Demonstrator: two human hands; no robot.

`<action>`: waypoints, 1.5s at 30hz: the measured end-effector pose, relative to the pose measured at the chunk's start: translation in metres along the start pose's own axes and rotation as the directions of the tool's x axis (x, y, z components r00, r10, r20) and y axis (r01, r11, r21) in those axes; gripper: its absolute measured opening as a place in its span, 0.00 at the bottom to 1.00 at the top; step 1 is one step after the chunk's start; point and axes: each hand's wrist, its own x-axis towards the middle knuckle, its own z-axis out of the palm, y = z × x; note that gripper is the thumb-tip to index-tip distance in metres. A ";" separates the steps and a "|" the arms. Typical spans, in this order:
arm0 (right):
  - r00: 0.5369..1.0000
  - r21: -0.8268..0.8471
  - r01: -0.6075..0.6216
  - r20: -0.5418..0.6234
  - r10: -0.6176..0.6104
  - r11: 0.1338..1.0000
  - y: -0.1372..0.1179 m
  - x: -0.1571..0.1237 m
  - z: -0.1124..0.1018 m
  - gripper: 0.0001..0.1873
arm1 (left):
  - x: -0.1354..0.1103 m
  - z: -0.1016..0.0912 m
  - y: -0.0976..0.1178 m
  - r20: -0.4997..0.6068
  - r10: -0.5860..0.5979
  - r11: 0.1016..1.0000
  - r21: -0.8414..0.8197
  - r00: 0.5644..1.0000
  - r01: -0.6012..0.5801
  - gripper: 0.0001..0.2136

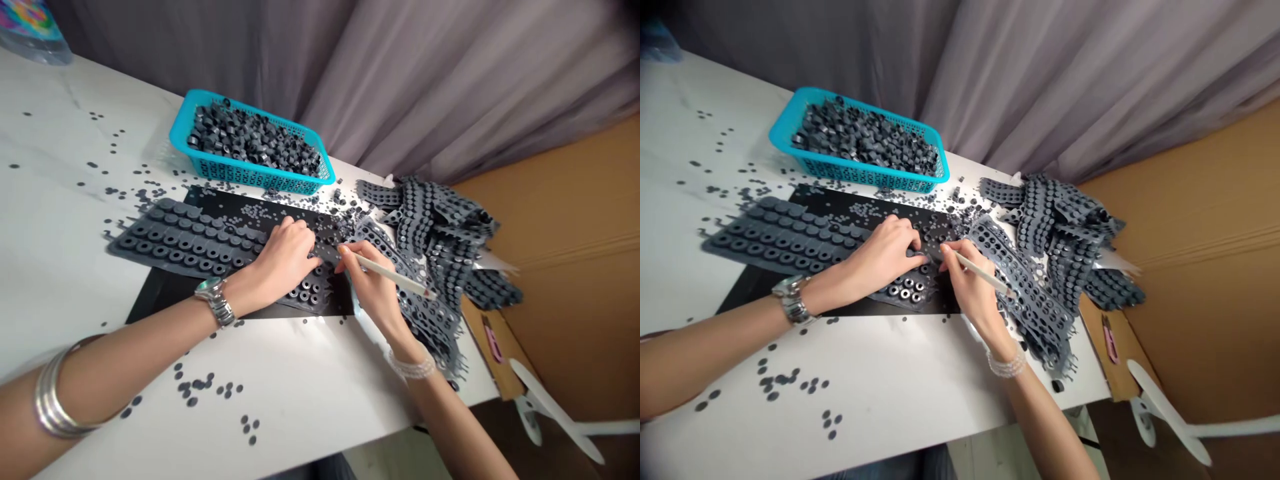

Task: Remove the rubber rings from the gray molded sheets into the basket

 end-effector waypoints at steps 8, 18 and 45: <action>0.980 0.290 -0.141 0.178 0.091 0.947 0.002 0.019 0.011 0.16 | 0.003 -0.011 -0.001 0.093 -0.052 0.990 -0.126 0.994 0.064 0.08; 0.971 0.148 -0.099 0.230 0.063 0.984 0.002 0.025 0.013 0.17 | -0.003 -0.015 0.002 0.079 0.029 0.996 -0.085 0.996 -0.022 0.11; 0.981 -0.008 -0.021 0.192 0.022 1.000 -0.015 0.027 0.017 0.13 | -0.008 -0.013 -0.002 0.123 0.210 0.972 0.080 0.970 -0.221 0.07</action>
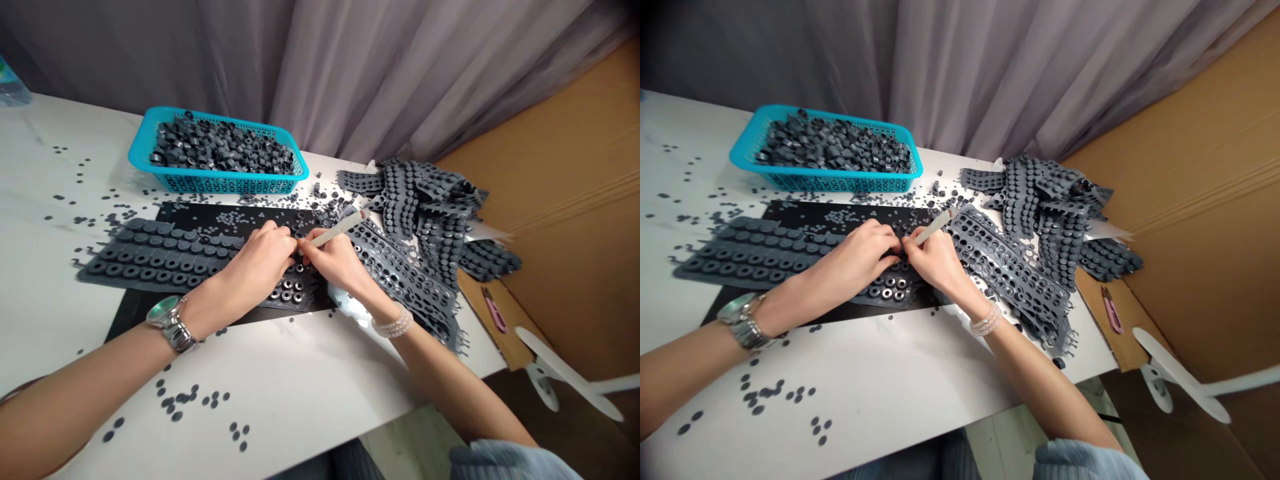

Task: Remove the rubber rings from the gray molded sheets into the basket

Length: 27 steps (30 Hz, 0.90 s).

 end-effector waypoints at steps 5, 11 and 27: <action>0.999 -0.066 0.022 -0.022 -0.023 0.998 -0.003 -0.001 0.004 0.12 | 0.001 0.006 -0.006 -0.003 -0.018 0.999 -0.044 1.000 0.018 0.08; 0.996 -0.192 0.052 -0.064 -0.065 0.980 -0.005 -0.003 0.010 0.11 | 0.012 -0.024 -0.013 -0.042 -0.123 0.977 -0.180 0.991 0.114 0.06; 0.989 0.354 0.026 -0.146 0.028 0.935 -0.009 -0.007 -0.007 0.18 | -0.002 -0.042 -0.023 0.482 -0.373 -0.163 -0.875 0.792 0.456 0.02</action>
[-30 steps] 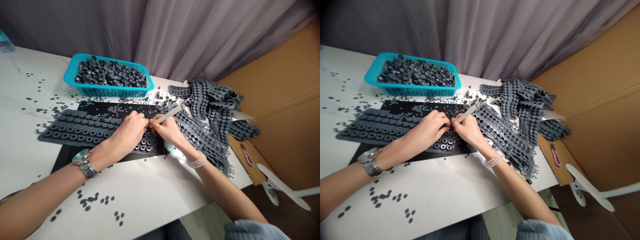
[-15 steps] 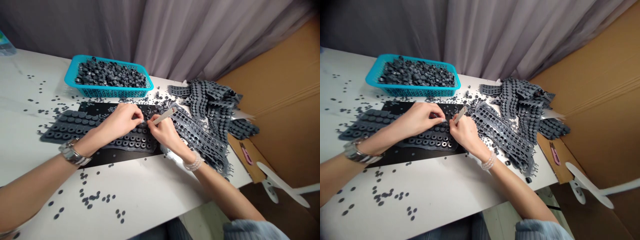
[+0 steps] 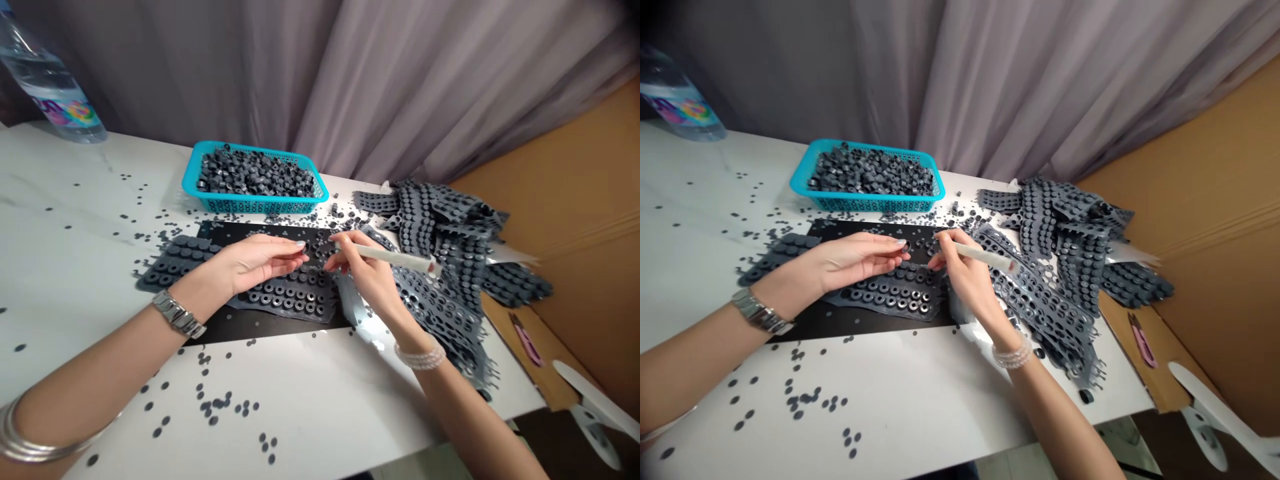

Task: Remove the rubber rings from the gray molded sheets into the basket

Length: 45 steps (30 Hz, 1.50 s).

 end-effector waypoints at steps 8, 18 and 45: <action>0.995 0.057 -0.090 0.036 0.088 0.994 0.005 0.000 0.011 0.28 | -0.004 -0.002 -0.001 -0.009 0.123 0.991 0.050 0.992 -0.123 0.03; 0.994 0.063 -0.059 -0.085 0.064 0.996 0.018 -0.001 0.006 0.31 | 0.037 -0.033 0.101 -0.402 0.632 0.690 0.681 0.663 -0.245 0.26; 0.709 -0.548 0.694 0.412 -0.572 0.467 0.034 -0.023 0.006 0.12 | -0.078 0.010 -0.097 0.183 0.613 -0.283 0.959 0.768 -0.003 0.26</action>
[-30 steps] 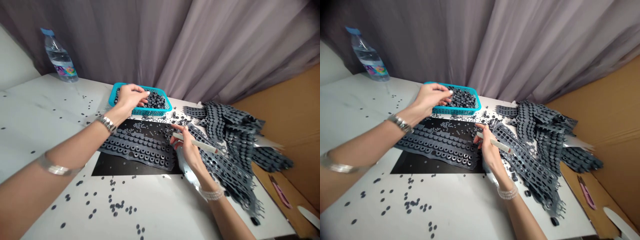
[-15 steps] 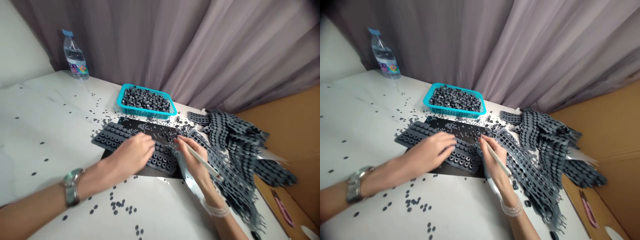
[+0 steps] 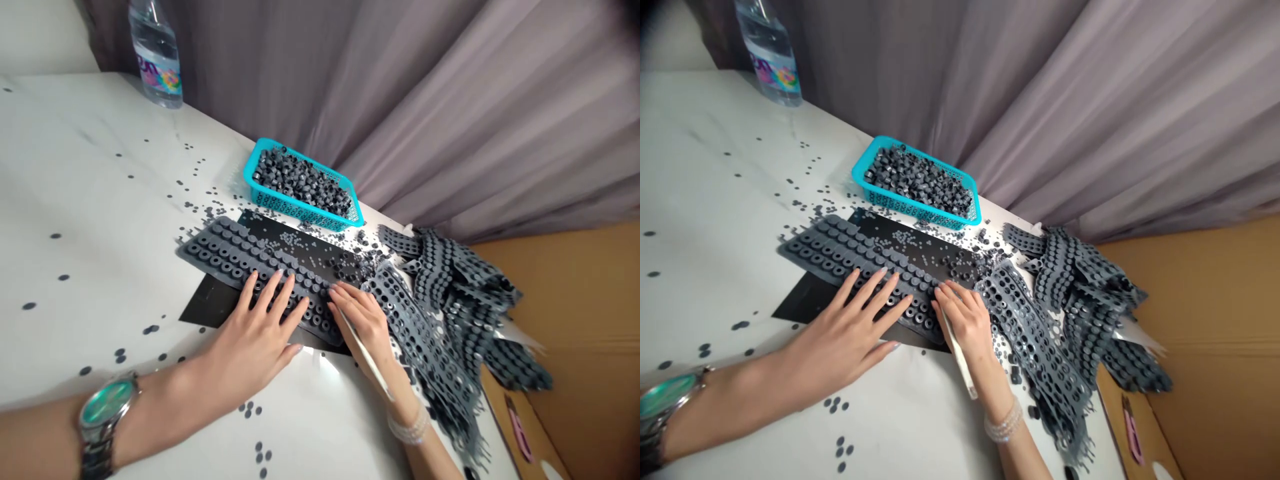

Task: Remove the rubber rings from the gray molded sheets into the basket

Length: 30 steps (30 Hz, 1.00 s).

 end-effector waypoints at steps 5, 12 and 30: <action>0.997 -0.080 0.073 -0.014 -0.075 0.994 0.002 0.002 0.002 0.12 | -0.003 0.002 -0.001 0.006 -0.015 1.000 -0.004 1.000 0.015 0.26; 0.989 -0.119 0.147 0.007 -0.147 0.982 -0.001 0.004 -0.001 0.14 | -0.004 0.002 -0.002 0.021 -0.004 1.000 -0.017 1.000 0.004 0.24; 0.988 -0.111 -0.108 0.097 0.119 0.988 0.014 0.004 0.002 0.11 | -0.003 0.002 -0.001 0.050 0.000 1.000 -0.003 0.999 0.000 0.23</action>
